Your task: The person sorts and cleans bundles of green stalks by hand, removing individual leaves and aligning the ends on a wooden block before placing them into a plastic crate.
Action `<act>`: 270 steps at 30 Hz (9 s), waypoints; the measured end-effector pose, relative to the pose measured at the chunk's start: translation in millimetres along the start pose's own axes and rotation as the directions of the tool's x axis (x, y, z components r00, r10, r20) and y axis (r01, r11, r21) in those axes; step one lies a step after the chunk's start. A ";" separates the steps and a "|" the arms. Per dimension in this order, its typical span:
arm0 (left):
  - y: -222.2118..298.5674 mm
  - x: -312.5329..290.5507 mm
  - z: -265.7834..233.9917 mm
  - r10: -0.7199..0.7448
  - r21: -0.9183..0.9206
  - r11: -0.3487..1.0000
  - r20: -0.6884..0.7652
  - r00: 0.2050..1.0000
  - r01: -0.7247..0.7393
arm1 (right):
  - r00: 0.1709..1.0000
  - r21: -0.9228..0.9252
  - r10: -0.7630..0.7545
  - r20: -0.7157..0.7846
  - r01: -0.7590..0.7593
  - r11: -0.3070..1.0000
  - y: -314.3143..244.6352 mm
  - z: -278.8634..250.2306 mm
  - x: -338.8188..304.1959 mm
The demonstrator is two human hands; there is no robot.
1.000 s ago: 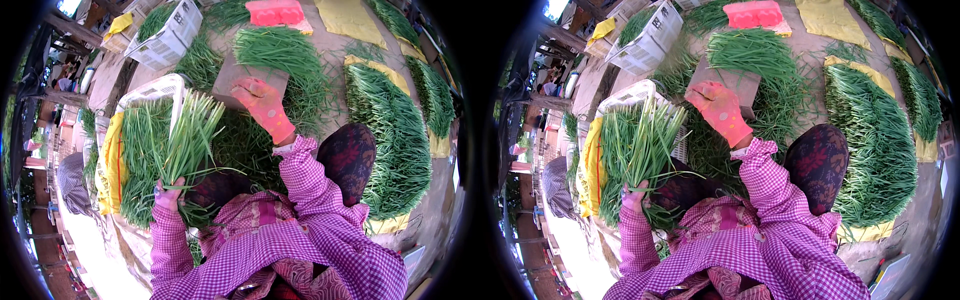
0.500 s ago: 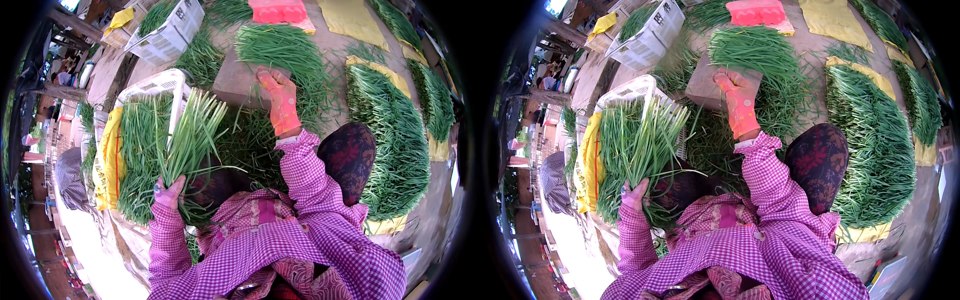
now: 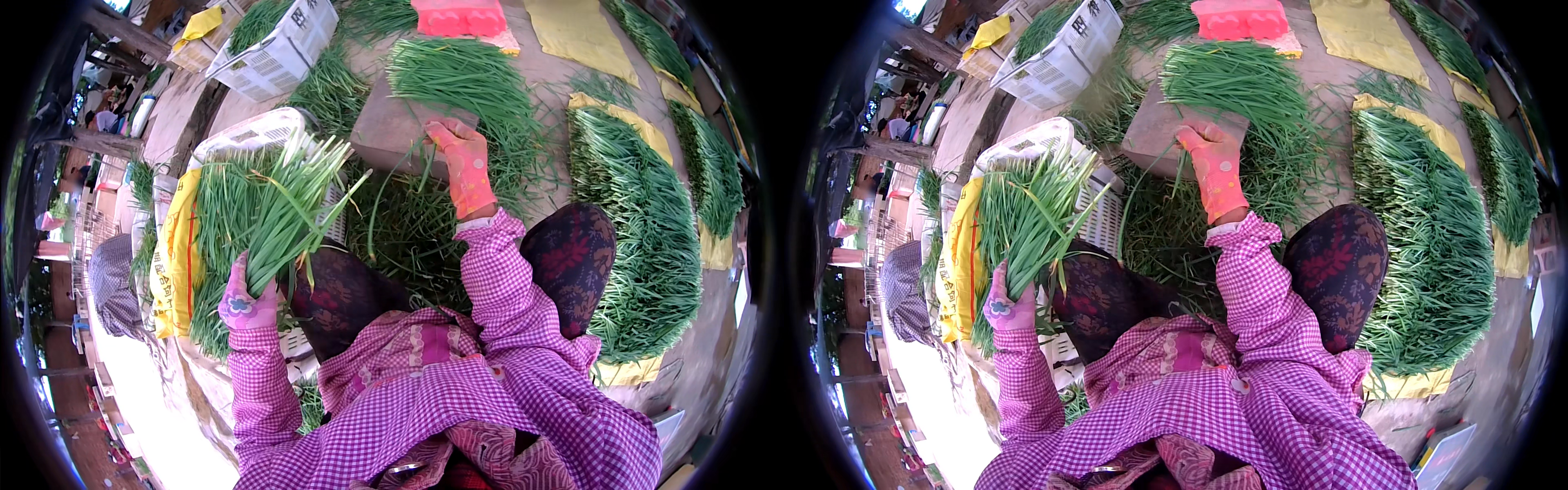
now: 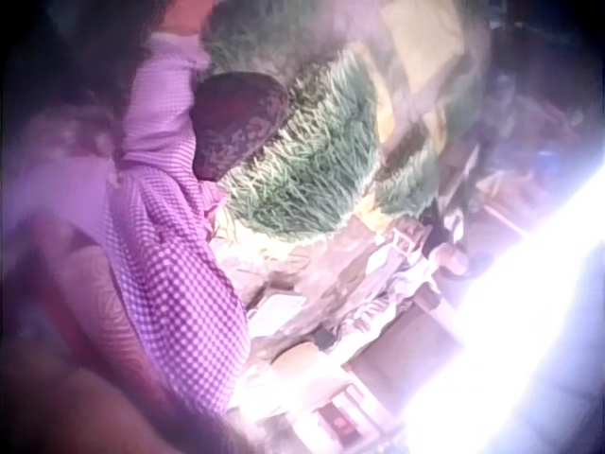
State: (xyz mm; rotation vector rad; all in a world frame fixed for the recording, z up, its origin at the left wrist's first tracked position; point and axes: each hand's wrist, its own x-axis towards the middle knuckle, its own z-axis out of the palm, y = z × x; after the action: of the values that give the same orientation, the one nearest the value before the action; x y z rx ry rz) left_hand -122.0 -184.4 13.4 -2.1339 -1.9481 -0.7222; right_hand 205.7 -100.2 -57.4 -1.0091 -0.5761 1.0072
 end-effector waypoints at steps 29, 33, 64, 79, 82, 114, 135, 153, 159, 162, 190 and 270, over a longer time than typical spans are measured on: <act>-9.9 26.1 -37.5 0.266 0.511 0.804 0.147 0.953 -0.303 | 0.679 -0.172 0.247 0.692 -0.178 0.969 50.3 30.3 -38.5; -8.5 23.1 -39.0 0.260 0.533 0.781 0.196 0.945 -0.325 | 0.699 -0.108 0.230 0.677 -0.215 0.971 38.0 45.9 -49.6; -10.6 19.6 -40.8 0.400 0.586 0.677 0.214 0.891 -0.445 | 0.932 -0.189 0.249 0.264 -0.203 0.961 34.1 26.6 -27.1; -13.5 24.6 -40.4 0.426 0.557 0.704 0.167 0.889 -0.442 | 0.708 0.094 0.314 0.632 -0.473 0.876 48.7 35.1 -45.6; -12.6 23.1 -41.7 0.389 0.558 0.714 0.184 0.903 -0.422 | 0.694 0.215 0.310 0.650 -0.559 0.801 49.0 38.8 -44.9; -17.2 30.9 -47.8 0.241 0.586 0.767 0.118 0.963 -0.263 | 0.435 -0.283 0.361 0.825 -0.234 0.930 46.6 8.1 -43.6; -35.0 22.7 -44.1 0.247 0.637 0.713 0.163 0.955 -0.293 | 0.991 -0.208 -0.030 0.133 0.057 0.976 38.1 28.8 -32.0; -22.6 25.7 -38.0 0.667 0.636 0.540 0.075 0.741 -0.550 | 0.899 -0.437 -0.099 0.427 0.301 0.848 25.5 45.3 -54.1; -27.7 24.0 -42.9 0.630 0.619 0.573 0.086 0.772 -0.537 | 0.942 -0.362 -0.055 0.330 0.180 0.914 4.3 29.8 -35.9; -31.8 22.7 -34.8 0.636 0.630 0.561 0.089 0.767 -0.538 | 0.693 -0.438 -0.431 0.578 0.709 0.552 -10.1 57.5 -66.2; -15.7 23.6 -37.4 0.217 0.401 0.854 0.302 0.928 -0.330 | 0.891 -0.892 -0.261 0.372 0.421 0.164 28.0 24.9 -37.5; -45.0 2.4 17.0 -0.146 -0.403 0.783 0.622 0.769 0.474 | 0.870 -0.580 -0.300 0.391 0.486 0.654 26.1 39.7 -43.2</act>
State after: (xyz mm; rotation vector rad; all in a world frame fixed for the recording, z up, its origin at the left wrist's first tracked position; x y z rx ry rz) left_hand -161.5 -168.7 -9.2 -2.5847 -2.7620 -0.8524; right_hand 144.0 -117.7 -61.2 -1.2979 -1.3960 0.5222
